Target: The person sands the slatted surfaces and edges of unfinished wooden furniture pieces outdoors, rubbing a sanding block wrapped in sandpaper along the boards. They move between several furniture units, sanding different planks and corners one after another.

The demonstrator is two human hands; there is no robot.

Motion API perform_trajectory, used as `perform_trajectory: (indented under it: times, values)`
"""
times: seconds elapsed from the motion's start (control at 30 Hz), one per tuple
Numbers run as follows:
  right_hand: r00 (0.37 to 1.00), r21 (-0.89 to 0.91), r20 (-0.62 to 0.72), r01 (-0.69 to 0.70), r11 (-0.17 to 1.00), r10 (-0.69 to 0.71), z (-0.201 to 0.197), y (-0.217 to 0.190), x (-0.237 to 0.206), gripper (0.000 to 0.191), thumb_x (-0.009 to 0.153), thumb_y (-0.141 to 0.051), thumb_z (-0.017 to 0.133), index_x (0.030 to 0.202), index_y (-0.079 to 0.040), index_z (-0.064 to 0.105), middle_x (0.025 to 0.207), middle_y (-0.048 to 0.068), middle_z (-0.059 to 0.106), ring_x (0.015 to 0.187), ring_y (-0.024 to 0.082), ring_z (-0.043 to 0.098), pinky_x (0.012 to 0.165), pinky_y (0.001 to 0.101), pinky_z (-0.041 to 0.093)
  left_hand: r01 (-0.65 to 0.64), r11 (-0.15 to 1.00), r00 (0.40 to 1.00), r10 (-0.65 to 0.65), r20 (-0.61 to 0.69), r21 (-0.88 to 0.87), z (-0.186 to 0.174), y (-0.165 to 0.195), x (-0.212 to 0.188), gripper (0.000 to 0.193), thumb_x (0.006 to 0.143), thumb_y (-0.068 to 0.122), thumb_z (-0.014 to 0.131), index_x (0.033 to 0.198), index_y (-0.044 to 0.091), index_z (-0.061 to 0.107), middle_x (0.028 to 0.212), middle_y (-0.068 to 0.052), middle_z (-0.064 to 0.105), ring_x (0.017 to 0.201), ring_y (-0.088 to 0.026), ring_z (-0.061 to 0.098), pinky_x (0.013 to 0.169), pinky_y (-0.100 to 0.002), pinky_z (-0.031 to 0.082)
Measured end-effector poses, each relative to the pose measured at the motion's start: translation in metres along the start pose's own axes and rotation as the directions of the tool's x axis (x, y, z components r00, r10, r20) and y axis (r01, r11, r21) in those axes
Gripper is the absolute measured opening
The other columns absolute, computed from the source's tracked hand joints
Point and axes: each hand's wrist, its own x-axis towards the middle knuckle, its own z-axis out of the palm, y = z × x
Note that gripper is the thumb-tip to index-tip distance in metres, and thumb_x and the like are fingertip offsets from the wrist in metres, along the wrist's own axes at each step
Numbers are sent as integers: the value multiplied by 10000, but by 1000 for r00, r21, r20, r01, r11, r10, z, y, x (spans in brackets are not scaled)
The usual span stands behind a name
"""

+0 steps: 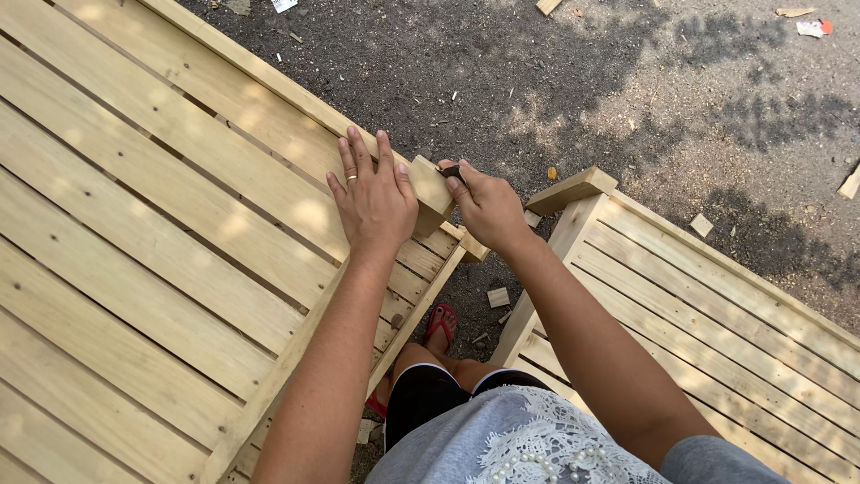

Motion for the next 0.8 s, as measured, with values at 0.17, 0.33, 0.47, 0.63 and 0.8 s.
perform_trajectory:
  times: [0.17,0.33,0.47,0.63,0.8]
  values:
    - [801,-76,-331,504,861,-498,3,6,1,372,1098,-295,504,1416,-141,618,1327,165,710,1259,355,628,939,433,541,-5,1000,1000,5,-13,-12,-2,0,0,603,1046,386,276,1610,173,284,1688,-179,110,1558,-324,71,1205,-637,150]
    - [967,-16,-166,192,981,-192,11,15,5,303,1086,-342,542,1328,-211,668,937,136,746,902,329,714,755,460,551,-5,1000,1000,5,-21,5,-2,-1,-1,596,1058,387,268,1615,175,287,1691,-178,116,1566,-323,80,1213,-637,154]
    - [991,143,-99,99,985,-85,16,23,6,385,1074,-353,510,1428,-262,632,786,168,680,740,274,671,742,407,531,-13,1000,1000,12,-29,-16,0,-2,-2,597,1062,390,270,1617,171,290,1694,-185,119,1568,-332,82,1207,-646,153]
    - [957,417,-188,282,864,-221,13,22,10,409,1093,-344,512,1425,-138,633,931,28,750,789,124,610,767,353,534,-10,1000,1000,10,-22,14,3,-2,0,591,1057,393,246,1607,181,288,1684,-190,105,1556,-330,73,1202,-640,144]
    - [980,524,-109,197,829,-164,25,14,2,380,1133,-271,470,1398,-44,622,1409,157,599,1234,216,550,1075,381,448,-14,999,999,15,-29,37,2,-3,0,599,1065,396,255,1618,167,286,1693,-187,106,1570,-322,76,1217,-633,151]
